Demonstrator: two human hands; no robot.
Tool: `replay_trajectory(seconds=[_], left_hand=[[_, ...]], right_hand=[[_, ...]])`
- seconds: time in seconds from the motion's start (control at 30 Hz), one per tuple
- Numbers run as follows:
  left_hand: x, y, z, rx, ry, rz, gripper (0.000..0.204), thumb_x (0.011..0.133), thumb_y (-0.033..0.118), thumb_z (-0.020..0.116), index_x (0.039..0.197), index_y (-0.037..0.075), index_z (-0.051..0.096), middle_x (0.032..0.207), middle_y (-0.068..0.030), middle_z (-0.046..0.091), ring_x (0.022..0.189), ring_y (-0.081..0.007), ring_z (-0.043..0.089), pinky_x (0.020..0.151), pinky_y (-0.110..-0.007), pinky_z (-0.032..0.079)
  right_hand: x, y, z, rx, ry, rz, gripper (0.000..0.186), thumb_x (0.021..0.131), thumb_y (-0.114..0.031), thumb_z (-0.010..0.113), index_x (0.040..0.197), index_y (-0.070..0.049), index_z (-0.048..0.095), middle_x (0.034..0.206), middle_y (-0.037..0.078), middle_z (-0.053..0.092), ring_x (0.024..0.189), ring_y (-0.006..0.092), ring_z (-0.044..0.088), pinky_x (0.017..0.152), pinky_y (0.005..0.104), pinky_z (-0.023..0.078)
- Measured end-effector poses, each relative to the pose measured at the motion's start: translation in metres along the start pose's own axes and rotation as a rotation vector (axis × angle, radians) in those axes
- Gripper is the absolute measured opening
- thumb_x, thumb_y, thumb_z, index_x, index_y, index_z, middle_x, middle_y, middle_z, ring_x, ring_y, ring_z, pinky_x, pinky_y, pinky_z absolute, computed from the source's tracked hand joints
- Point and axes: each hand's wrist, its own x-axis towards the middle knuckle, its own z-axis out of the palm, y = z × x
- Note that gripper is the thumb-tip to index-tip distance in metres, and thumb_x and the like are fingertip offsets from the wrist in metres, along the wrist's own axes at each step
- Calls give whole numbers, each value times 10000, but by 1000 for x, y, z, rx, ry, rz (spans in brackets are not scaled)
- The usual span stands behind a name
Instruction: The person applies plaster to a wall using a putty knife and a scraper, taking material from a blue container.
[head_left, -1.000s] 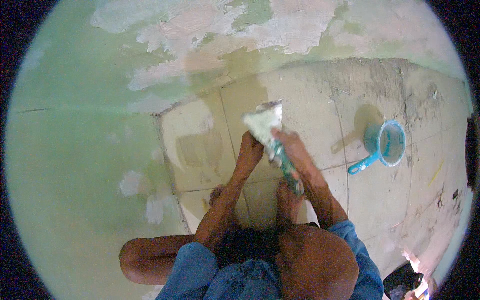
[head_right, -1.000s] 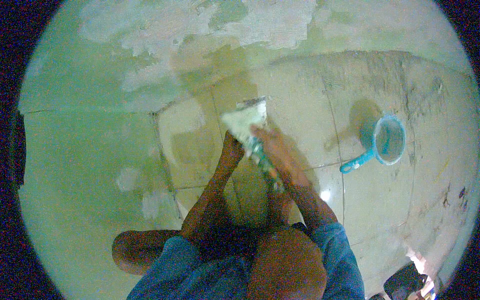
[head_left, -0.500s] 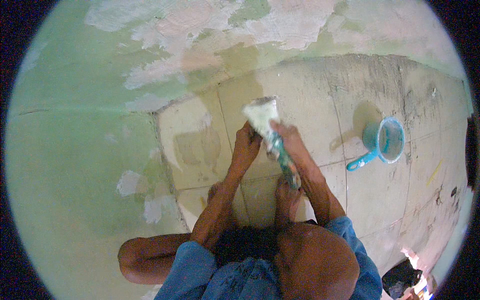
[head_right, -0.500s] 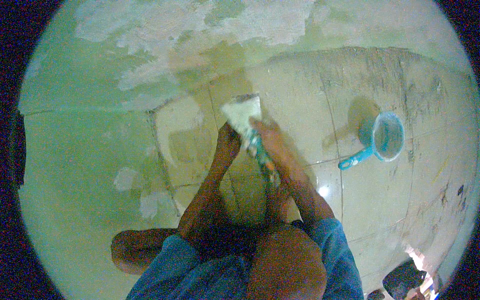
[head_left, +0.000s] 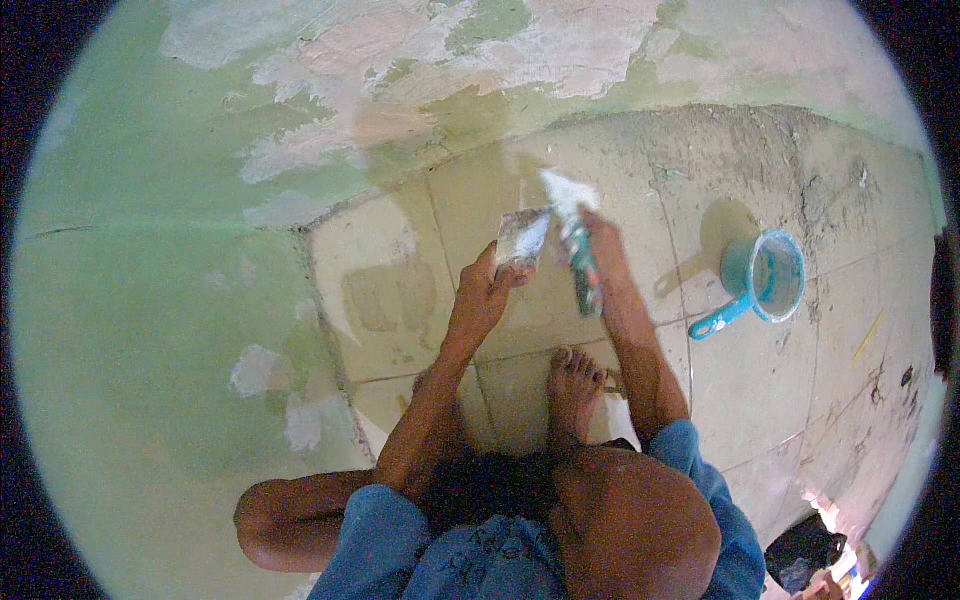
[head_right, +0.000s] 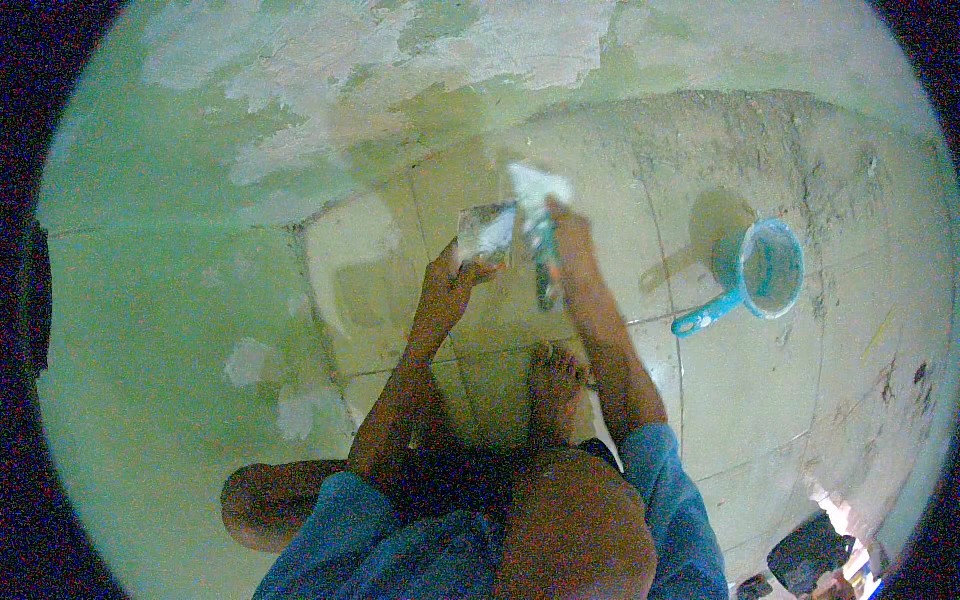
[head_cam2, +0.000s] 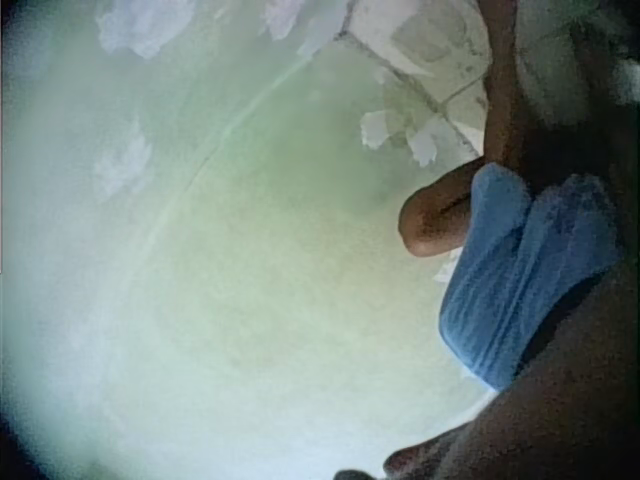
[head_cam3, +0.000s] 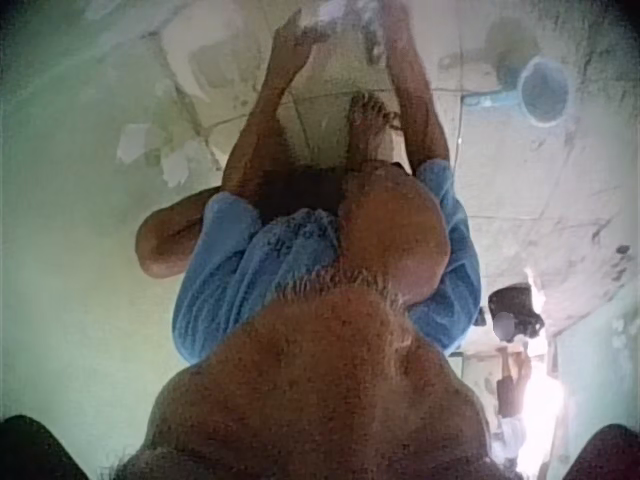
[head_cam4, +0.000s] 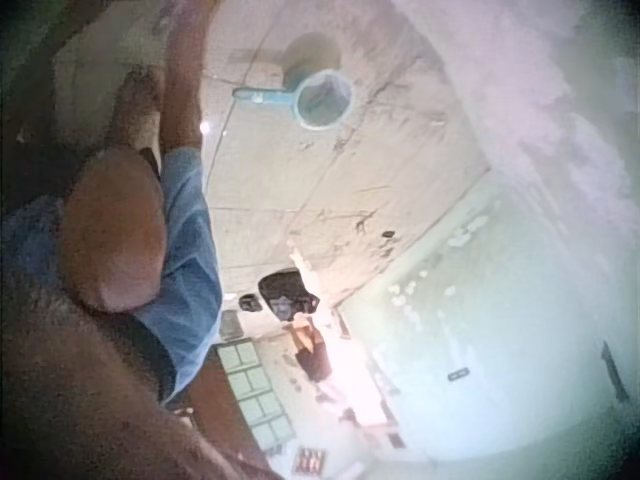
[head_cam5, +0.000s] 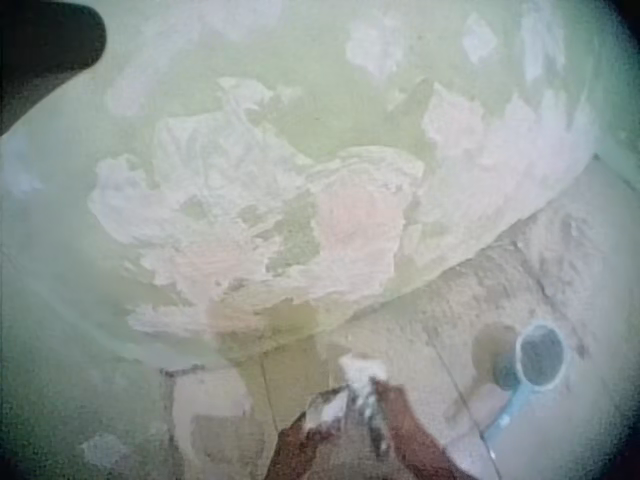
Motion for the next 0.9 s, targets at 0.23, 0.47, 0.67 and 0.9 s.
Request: replay_trajectory(seconds=[0.23,0.47,0.67,0.9], left_hand=[[3,9,-2,415,-52,37,320,876,155,487,1109,-52,413,767,-234,614,689,-387,615,626,-445,488],[3,11,13,372,-31,-18,267,858,86,473,1062,-72,402,739,-255,599,669,-392,613,595,-450,487],[11,22,13,169,-18,-90,219,855,36,464,1038,-60,391,738,-230,614,656,-324,649,564,-401,513],[9,7,10,125,9,-80,220,852,36,479,1044,-50,413,771,-209,623,689,-315,647,621,-400,512]], right_hand=[[-51,-25,27,-1450,105,-811,545,776,-52,512,1301,-95,375,903,181,528,751,334,591,598,422,511],[-64,-9,25,-1552,109,-694,600,763,-26,500,1338,-98,344,870,167,485,773,333,567,594,416,510],[-67,8,23,-1552,132,-794,645,756,-34,513,1364,-118,315,894,169,472,772,323,559,586,410,505],[-79,8,25,-1517,55,-790,556,768,-47,527,1302,-116,390,910,192,503,789,344,565,627,403,509]])
